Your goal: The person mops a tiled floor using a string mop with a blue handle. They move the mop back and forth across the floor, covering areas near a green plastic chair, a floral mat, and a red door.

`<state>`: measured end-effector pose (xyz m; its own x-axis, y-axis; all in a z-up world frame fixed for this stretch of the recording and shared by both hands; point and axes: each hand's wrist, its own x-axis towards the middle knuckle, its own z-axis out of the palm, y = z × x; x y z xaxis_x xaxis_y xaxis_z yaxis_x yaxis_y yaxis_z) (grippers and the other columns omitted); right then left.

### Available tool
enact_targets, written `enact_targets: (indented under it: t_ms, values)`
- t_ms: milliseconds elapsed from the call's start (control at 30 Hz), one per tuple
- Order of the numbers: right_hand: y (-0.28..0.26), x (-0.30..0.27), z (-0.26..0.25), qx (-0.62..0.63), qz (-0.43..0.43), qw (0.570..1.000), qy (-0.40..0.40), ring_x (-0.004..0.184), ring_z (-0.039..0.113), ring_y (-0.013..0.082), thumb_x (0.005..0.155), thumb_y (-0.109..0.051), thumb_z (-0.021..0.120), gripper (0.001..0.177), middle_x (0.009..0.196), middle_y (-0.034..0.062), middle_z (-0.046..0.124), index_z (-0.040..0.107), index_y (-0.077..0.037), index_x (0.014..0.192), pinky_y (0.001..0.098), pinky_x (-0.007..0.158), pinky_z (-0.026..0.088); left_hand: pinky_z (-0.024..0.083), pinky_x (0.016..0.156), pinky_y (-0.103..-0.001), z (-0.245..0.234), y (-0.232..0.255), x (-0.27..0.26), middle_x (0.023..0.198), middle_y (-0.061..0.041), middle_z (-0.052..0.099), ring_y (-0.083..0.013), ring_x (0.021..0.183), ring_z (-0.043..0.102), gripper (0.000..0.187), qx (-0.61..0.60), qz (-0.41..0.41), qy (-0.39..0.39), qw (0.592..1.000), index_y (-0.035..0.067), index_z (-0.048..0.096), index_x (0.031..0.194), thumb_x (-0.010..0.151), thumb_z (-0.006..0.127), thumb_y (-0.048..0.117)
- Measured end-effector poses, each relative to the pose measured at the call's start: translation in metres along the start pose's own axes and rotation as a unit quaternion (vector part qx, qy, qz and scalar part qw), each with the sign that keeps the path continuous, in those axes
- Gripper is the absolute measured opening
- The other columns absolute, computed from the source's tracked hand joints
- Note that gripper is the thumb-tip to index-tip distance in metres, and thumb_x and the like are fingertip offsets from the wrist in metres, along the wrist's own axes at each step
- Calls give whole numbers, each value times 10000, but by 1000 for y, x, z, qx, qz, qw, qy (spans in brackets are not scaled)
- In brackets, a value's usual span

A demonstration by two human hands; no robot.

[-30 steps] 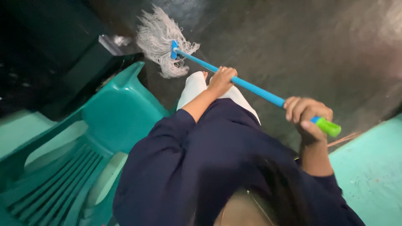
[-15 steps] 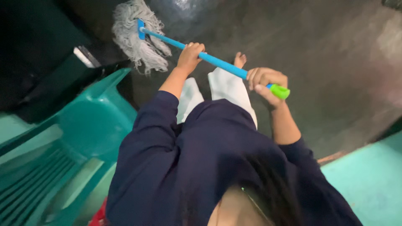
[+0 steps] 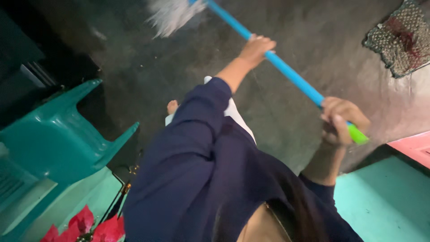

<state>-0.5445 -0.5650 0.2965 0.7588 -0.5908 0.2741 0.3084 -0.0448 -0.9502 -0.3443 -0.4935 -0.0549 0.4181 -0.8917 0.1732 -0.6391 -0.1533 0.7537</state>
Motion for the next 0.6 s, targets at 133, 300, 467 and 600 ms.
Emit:
enact_targets:
  t_ms: [133,300,467,600]
  values:
    - [-14,11,-14,-49,-22,999,-4,585,545,239,917,-93,646,273,731,120,513,474,-32,715,401,709,480,420,971,-574,49,26,68,959,-54,627,-315,1031,599,176,-43,31,10,999,152,625,912,871,721,293]
    - [-12,36,-28,-43,-27,996,-71,534,508,211,829,-162,650,272,670,75,483,445,-74,673,379,676,462,440,942,-521,36,49,81,928,-42,617,-308,1005,599,206,-64,-5,135,989,146,594,864,829,756,268]
    - [-12,32,-43,22,48,993,-110,492,460,175,789,-253,622,280,638,45,441,413,-137,644,366,681,426,455,905,-480,-18,65,22,928,-2,619,-266,1042,613,234,-67,-121,113,984,166,571,854,746,777,186]
    - [4,21,-10,73,93,985,-123,476,464,174,770,-269,621,285,650,51,425,402,-132,650,370,654,411,424,889,-540,-62,55,-60,908,-22,620,-295,1016,607,293,-47,-163,183,968,156,580,858,700,824,191]
